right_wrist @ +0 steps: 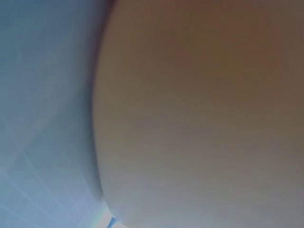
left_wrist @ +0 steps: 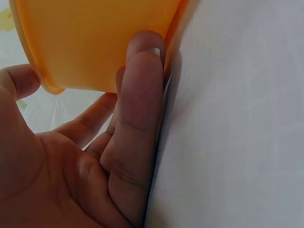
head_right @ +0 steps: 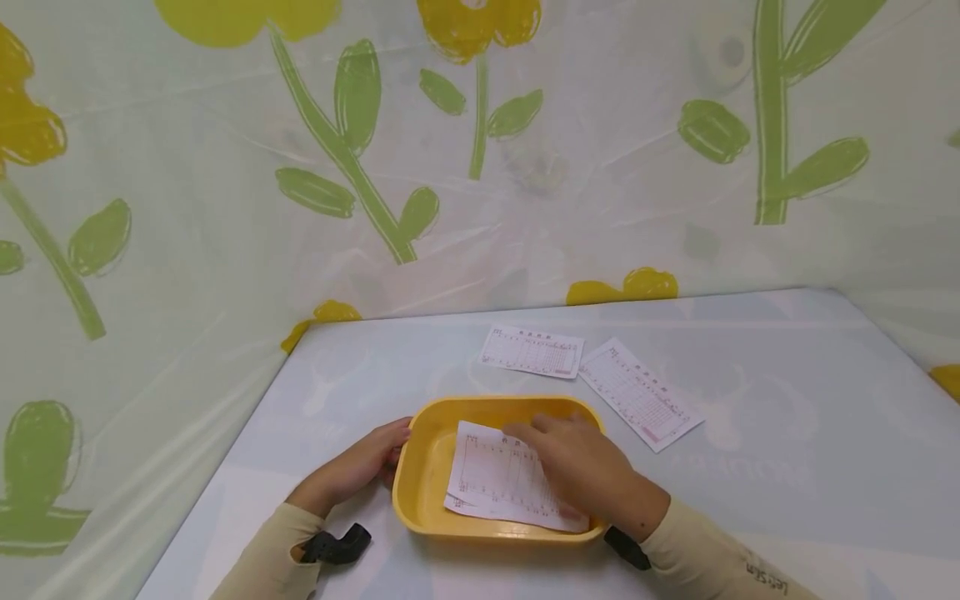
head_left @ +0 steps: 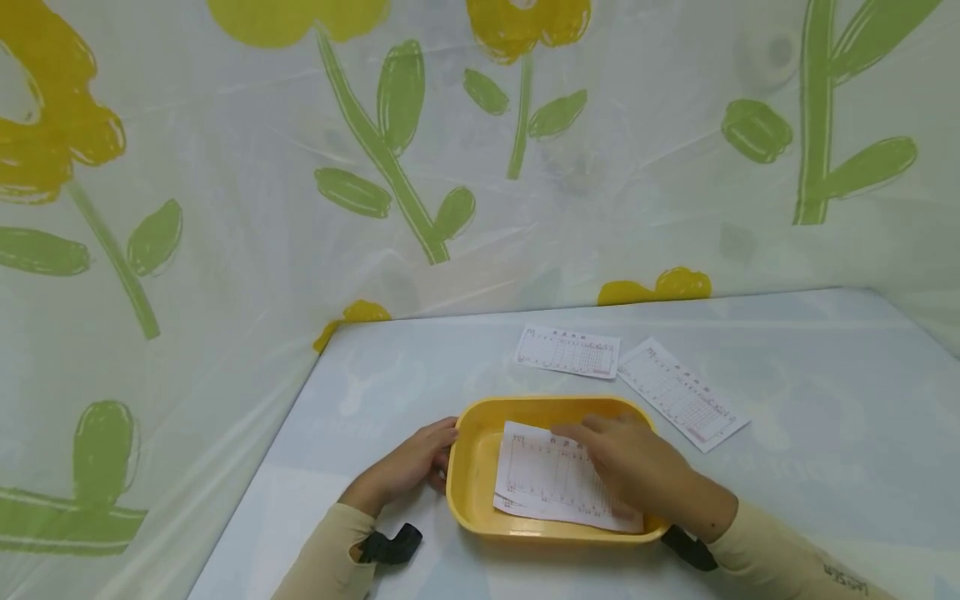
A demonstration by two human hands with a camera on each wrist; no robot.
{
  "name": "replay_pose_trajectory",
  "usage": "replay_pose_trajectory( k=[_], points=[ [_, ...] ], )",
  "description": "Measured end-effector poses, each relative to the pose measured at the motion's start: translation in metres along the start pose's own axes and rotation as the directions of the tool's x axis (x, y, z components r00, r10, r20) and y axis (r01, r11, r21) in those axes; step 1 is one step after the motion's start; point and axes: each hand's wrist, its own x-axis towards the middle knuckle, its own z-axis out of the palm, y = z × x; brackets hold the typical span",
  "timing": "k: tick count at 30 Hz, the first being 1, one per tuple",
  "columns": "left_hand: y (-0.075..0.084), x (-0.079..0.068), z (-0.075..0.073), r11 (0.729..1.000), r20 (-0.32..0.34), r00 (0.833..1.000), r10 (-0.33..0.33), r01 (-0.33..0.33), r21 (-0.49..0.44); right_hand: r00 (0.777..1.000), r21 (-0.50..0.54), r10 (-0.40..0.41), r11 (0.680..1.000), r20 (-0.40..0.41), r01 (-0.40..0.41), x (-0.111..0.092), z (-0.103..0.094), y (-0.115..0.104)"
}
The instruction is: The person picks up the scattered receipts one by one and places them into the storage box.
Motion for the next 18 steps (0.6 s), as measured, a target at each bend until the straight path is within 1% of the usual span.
replay_pose_trajectory(
  k=[7,12,18],
  points=[
    [-0.0001,-0.0006,-0.0005,1.0,-0.003,1.0,0.002,-0.002,-0.009,0.999,-0.011,-0.042,0.999,-0.003,0.042,-0.0012,0.0018,0.0032],
    [-0.0013,0.0004,0.0007,1.0,0.008,1.0,-0.01,0.01,-0.023,0.997,-0.011,-0.077,0.997,0.005,0.077,-0.0026,0.0016,0.005],
    [-0.0006,0.0004,0.0011,0.999,-0.006,1.0,-0.012,0.012,-0.033,0.997,-0.042,-0.081,0.996,0.018,0.082,-0.0033,0.0028,0.0061]
  ],
)
